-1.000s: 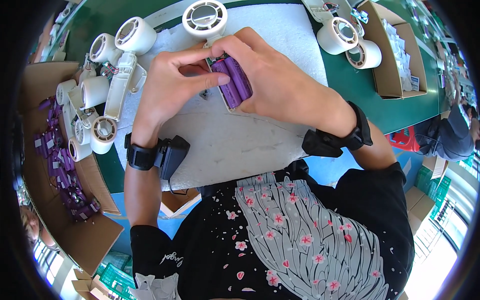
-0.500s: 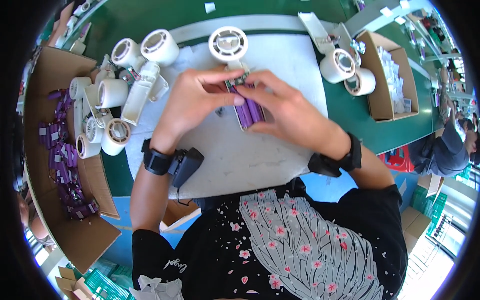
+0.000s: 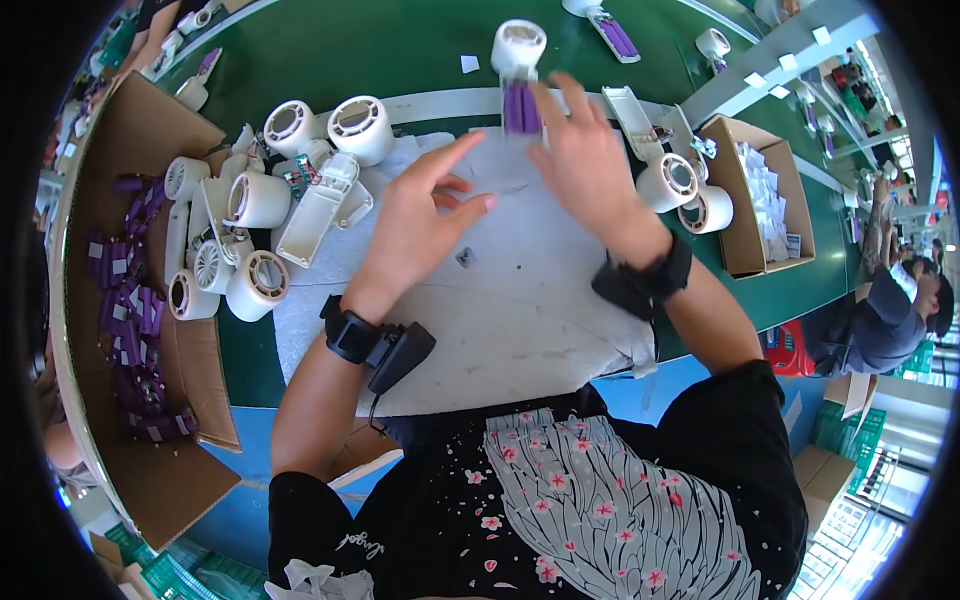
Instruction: The recorder is assembling electronic units by connecting wires to PCBs and installing them into plastic housings with batteries.
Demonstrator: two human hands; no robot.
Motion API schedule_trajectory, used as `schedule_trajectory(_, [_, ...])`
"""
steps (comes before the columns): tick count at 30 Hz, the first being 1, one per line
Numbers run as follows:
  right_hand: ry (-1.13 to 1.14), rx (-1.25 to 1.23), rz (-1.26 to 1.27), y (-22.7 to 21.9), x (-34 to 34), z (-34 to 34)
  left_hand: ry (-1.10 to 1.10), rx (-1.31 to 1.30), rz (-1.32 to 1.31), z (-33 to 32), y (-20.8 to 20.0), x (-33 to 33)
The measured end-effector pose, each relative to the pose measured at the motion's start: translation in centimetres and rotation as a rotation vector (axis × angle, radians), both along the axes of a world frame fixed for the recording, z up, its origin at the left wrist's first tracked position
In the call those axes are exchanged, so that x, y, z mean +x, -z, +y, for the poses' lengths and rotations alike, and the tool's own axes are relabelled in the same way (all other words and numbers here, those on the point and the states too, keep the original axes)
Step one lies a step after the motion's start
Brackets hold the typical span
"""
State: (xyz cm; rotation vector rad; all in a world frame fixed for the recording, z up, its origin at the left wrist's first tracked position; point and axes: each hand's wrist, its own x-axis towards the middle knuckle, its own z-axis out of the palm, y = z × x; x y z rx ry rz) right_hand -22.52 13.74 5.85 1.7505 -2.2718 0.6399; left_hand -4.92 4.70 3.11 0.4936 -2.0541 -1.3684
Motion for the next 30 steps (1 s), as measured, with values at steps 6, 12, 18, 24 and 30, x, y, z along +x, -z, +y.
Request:
schedule_trajectory(6, [0.366, 0.333, 0.155, -0.5, -8.4, -0.2, 0.007, -0.079, 0.009, 0.1, 0.7, -0.6])
schedule_trajectory(12, [0.399, 0.447, 0.160, 1.0, -10.2, -0.1, -0.009, -0.168, 0.049, -0.1, 1.8, -0.3])
schedule_trajectory(18, [0.206, 0.248, 0.219, 1.1, -13.5, 2.0, -0.030, -0.278, 0.104, 0.1, 3.0, -0.9])
schedule_trajectory(24, [-0.302, 0.030, 0.108, -7.1, 1.7, 3.5, -0.050, -0.045, 0.114, 0.0, 2.2, -0.8])
schedule_trajectory(30, [-0.666, 0.260, 0.160, -3.2, 2.2, 6.0, 0.015, 0.101, 0.117, 0.3, 1.1, -1.6])
